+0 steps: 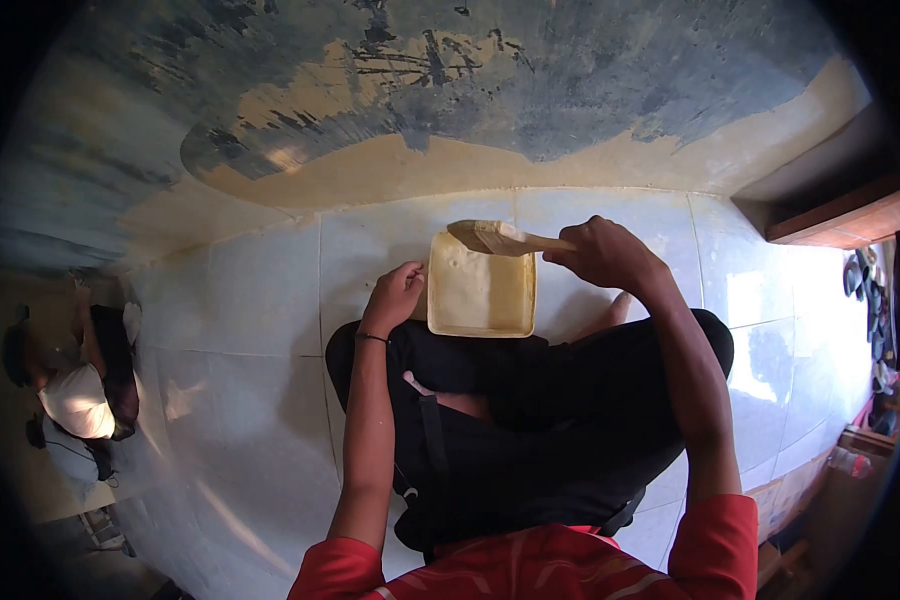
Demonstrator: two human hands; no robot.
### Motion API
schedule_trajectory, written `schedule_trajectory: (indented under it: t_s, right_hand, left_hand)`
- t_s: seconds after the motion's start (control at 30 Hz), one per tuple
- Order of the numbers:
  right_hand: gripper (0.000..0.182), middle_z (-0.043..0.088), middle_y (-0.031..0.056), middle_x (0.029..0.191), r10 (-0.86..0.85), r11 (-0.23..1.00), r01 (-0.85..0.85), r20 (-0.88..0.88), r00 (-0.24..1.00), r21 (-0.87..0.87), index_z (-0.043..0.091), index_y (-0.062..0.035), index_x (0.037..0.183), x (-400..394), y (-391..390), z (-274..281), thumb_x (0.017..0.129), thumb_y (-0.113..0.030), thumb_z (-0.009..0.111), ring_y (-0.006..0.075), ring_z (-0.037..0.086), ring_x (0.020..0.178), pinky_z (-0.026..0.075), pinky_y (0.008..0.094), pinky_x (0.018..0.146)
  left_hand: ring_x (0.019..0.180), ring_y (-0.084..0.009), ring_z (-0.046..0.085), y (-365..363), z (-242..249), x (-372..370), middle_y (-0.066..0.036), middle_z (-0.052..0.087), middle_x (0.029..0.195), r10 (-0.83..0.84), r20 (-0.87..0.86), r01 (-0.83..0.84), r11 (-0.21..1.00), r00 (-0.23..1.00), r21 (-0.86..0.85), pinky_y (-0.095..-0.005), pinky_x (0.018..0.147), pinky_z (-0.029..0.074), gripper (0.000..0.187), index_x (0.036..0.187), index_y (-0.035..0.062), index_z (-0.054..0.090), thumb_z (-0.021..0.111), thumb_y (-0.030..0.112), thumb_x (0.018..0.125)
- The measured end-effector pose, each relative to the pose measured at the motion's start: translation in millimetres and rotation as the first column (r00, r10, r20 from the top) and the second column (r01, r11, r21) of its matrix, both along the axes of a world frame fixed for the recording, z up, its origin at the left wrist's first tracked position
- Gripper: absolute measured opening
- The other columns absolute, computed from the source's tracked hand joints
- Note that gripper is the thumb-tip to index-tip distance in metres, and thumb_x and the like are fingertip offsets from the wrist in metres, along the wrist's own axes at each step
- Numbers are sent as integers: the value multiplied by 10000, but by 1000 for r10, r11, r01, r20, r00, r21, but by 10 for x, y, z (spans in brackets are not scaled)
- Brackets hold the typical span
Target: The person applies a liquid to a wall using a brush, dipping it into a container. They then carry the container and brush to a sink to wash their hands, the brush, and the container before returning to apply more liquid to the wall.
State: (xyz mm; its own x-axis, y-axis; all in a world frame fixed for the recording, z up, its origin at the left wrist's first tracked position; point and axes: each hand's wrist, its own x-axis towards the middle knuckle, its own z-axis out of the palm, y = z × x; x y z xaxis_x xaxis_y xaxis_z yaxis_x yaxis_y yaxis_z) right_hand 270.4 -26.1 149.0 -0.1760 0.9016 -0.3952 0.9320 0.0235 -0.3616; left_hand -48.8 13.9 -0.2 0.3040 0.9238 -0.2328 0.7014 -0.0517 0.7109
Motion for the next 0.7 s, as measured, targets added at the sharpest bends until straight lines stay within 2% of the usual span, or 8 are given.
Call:
schedule_trajectory:
  t_s: [0.1, 0.17, 0.2, 0.3, 0.37, 0.53, 0.7]
  right_hand:
    - [382, 645, 171, 770, 10, 1000, -11, -7, 1000, -26, 664, -31, 852, 79, 26, -121, 872, -391, 538, 333, 630, 763, 498, 425, 721]
    - [381, 644, 169, 765, 4, 999, -3, 32, 999, -36, 659, -30, 842, 140, 13, -231, 868, -392, 544, 333, 629, 760, 497, 427, 715]
    - [380, 643, 167, 761, 1, 999, 2, 70, 998, -46, 655, -29, 832, 150, 9, -248, 864, -393, 551, 333, 629, 756, 496, 429, 709]
    - [365, 642, 164, 751, -5, 1000, 5, 40, 999, -18, 644, -27, 845, 170, 23, -230, 861, -381, 558, 337, 628, 759, 494, 437, 708]
    - [353, 641, 162, 746, -23, 1000, 23, 48, 999, 12, 639, -30, 851, 146, 9, -248, 860, -373, 559, 338, 627, 760, 493, 439, 707]
    - [303, 637, 153, 730, -36, 999, 35, 31, 999, 29, 626, -45, 863, 177, 14, -252, 856, -342, 568, 337, 627, 759, 489, 439, 697]
    - [266, 638, 151, 730, -38, 992, 34, 31, 999, 118, 643, -64, 851, 201, 17, -297, 847, -321, 578, 332, 627, 739, 489, 436, 689]
  left_hand:
    - [893, -237, 636, 14, -36, -6, -150, 647, 995, -11, 23, 11, 1000, 1000, -7, -323, 784, 488, 309, 1119, 19, 571, 546, 189, 862]
    - [873, -295, 631, 3, -68, -5, -182, 642, 968, -6, 55, 3, 999, 998, 41, -342, 769, 487, 323, 1106, 4, 567, 526, 200, 852]
    - [873, -295, 631, -2, -48, 3, -182, 642, 968, -7, 55, 5, 999, 998, 41, -342, 769, 487, 323, 1106, 4, 567, 526, 200, 852]
    - [874, -293, 630, -4, -14, 15, -182, 641, 973, 8, 34, -9, 1000, 999, 24, -342, 771, 487, 324, 1104, 3, 568, 528, 203, 852]
    - [908, -243, 632, 2, -22, -4, -158, 640, 1016, 1, 15, -1, 1000, 1000, -6, -326, 794, 483, 330, 1132, 21, 567, 540, 212, 863]
    - [911, -246, 634, -16, 49, 19, -160, 642, 1012, 10, -8, -10, 1000, 1000, -18, -325, 793, 484, 334, 1138, 22, 565, 539, 211, 863]
    - [907, -247, 636, -12, 13, 5, -159, 645, 1003, 1, 8, -1, 1000, 1000, -4, -325, 789, 487, 327, 1132, 19, 565, 542, 201, 861]
